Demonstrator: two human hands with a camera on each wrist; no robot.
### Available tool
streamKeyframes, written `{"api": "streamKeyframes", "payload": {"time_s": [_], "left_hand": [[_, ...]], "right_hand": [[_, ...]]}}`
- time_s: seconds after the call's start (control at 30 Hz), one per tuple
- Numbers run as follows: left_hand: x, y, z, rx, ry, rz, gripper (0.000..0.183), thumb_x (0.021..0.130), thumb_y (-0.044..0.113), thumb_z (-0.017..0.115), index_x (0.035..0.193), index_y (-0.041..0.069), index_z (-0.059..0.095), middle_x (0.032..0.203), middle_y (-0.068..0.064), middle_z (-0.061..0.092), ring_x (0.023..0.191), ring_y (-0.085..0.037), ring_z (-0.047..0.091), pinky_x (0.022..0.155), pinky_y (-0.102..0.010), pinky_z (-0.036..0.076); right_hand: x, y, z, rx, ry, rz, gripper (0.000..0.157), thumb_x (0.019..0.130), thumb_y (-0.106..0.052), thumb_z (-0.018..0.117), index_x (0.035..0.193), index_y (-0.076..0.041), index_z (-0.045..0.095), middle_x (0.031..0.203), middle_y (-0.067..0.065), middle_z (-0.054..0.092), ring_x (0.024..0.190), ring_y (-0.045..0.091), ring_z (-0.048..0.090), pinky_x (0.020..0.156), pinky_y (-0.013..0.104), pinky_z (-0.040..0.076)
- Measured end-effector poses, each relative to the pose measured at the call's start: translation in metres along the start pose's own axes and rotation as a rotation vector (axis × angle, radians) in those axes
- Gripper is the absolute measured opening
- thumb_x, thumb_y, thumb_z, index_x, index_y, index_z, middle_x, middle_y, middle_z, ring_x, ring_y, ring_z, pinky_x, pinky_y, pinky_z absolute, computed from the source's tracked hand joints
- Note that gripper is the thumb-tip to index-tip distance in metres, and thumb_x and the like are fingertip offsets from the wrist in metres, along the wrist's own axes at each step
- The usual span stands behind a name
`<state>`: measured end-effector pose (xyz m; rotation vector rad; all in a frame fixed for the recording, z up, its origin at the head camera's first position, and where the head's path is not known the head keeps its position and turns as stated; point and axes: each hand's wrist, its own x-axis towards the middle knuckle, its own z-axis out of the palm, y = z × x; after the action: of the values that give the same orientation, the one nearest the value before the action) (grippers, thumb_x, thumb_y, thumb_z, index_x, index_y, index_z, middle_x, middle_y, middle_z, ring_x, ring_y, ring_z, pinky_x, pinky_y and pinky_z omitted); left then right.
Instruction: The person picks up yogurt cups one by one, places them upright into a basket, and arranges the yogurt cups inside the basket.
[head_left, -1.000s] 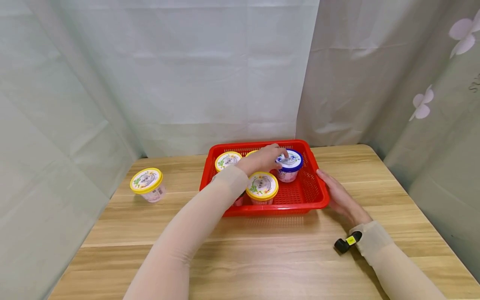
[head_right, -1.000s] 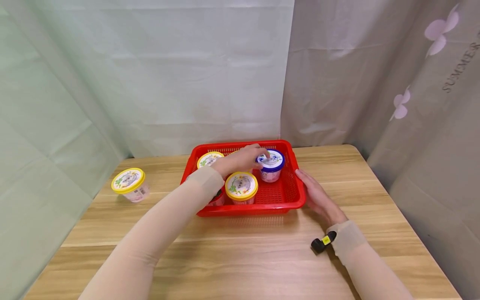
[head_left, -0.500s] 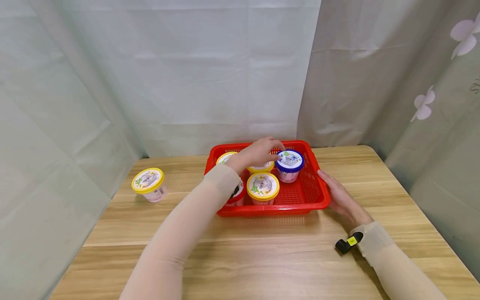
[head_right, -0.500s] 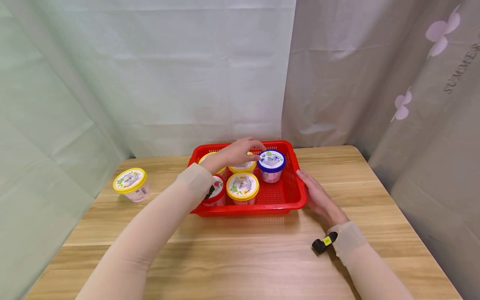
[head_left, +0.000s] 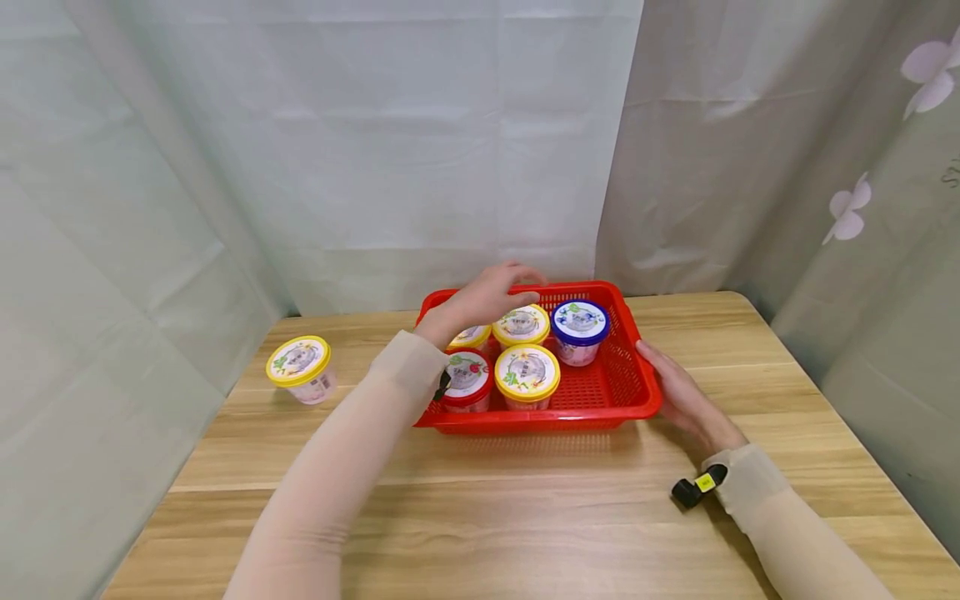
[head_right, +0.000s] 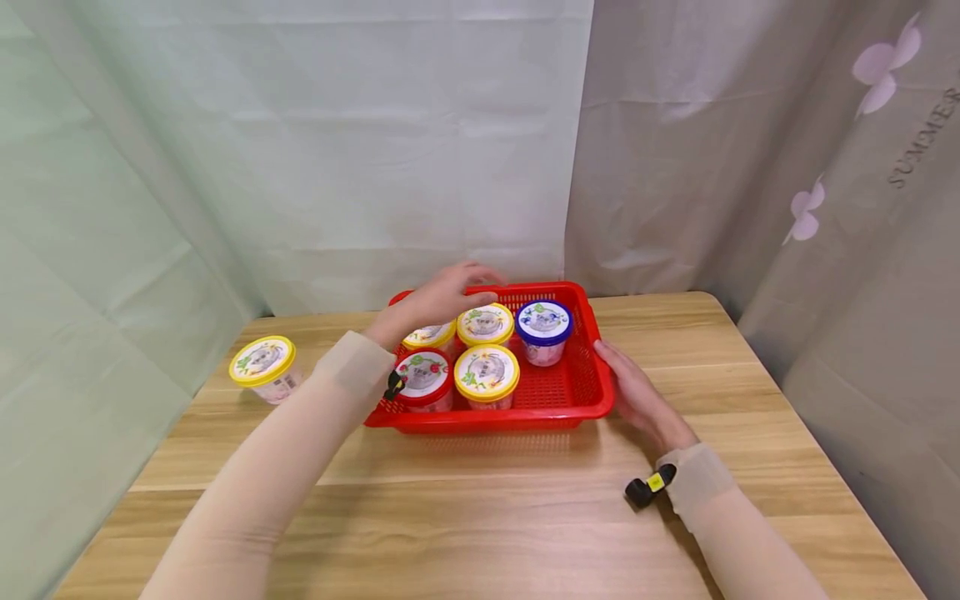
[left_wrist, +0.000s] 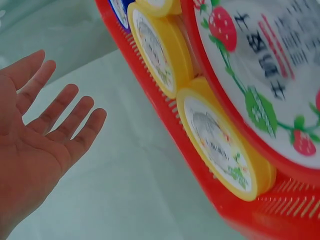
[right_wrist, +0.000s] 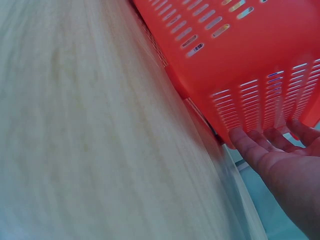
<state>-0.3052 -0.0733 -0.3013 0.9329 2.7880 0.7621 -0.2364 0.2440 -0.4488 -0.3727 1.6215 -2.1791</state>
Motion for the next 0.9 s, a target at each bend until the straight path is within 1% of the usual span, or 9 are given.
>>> {"api": "streamKeyframes", "payload": {"time_s": [0.1,0.23,0.47,0.6,0.7,0.83,0.9], "left_hand": [[-0.006,-0.004,-0.006,-0.033,0.011,0.0,0.034,0.1,0.03,0.057,0.132,0.018,0.06,0.139,-0.005,0.05,0.128,-0.026,0.046,0.106,-0.041,0.04],[-0.014,-0.01,-0.011,-0.07,0.038,0.0,0.033,0.1,0.03,0.057,0.131,0.021,0.06,0.139,-0.003,0.051,0.129,-0.025,0.046,0.106,-0.041,0.04],[-0.031,-0.021,-0.014,-0.086,0.088,-0.022,0.031,0.099,0.027,0.059,0.129,0.017,0.061,0.138,-0.006,0.049,0.129,-0.027,0.043,0.106,-0.045,0.04],[-0.041,-0.025,-0.021,-0.131,0.134,-0.004,0.031,0.1,0.025,0.057,0.129,0.014,0.061,0.139,-0.007,0.049,0.131,-0.028,0.042,0.107,-0.046,0.039],[-0.048,-0.029,-0.026,-0.15,0.172,0.013,0.031,0.1,0.025,0.058,0.129,0.014,0.061,0.137,-0.007,0.051,0.129,-0.027,0.043,0.104,-0.045,0.042],[-0.057,-0.037,-0.031,-0.159,0.218,0.0,0.033,0.1,0.027,0.059,0.13,0.013,0.061,0.135,-0.006,0.053,0.125,-0.025,0.046,0.1,-0.045,0.045],[-0.061,-0.041,-0.032,-0.164,0.234,-0.01,0.034,0.099,0.027,0.059,0.13,0.012,0.061,0.135,-0.007,0.053,0.124,-0.025,0.047,0.1,-0.046,0.045]], "right_hand": [[0.0,0.001,-0.001,-0.005,0.001,0.001,0.058,0.107,-0.042,0.033,0.15,-0.005,0.028,0.124,0.017,0.057,0.101,0.022,0.064,0.083,0.034,0.056],[0.001,0.002,-0.001,-0.002,0.008,0.0,0.057,0.107,-0.042,0.033,0.149,-0.005,0.029,0.124,0.015,0.058,0.101,0.022,0.063,0.084,0.034,0.056],[0.003,0.005,-0.003,0.001,-0.001,-0.003,0.058,0.106,-0.043,0.033,0.148,-0.003,0.028,0.119,0.013,0.061,0.097,0.02,0.065,0.081,0.034,0.056],[0.003,0.005,-0.004,-0.002,0.005,0.0,0.061,0.106,-0.044,0.033,0.15,-0.003,0.026,0.119,0.014,0.059,0.096,0.021,0.065,0.08,0.034,0.057],[0.003,0.004,-0.004,-0.006,0.021,0.005,0.063,0.106,-0.045,0.034,0.151,-0.001,0.023,0.121,0.017,0.057,0.097,0.022,0.065,0.08,0.034,0.057],[0.004,0.004,-0.004,-0.009,0.026,0.006,0.062,0.106,-0.044,0.033,0.151,-0.002,0.023,0.123,0.018,0.056,0.098,0.022,0.064,0.081,0.035,0.057],[0.004,0.004,-0.003,-0.015,0.019,0.003,0.061,0.106,-0.043,0.033,0.151,-0.002,0.024,0.124,0.017,0.056,0.1,0.023,0.064,0.082,0.035,0.056]]}}
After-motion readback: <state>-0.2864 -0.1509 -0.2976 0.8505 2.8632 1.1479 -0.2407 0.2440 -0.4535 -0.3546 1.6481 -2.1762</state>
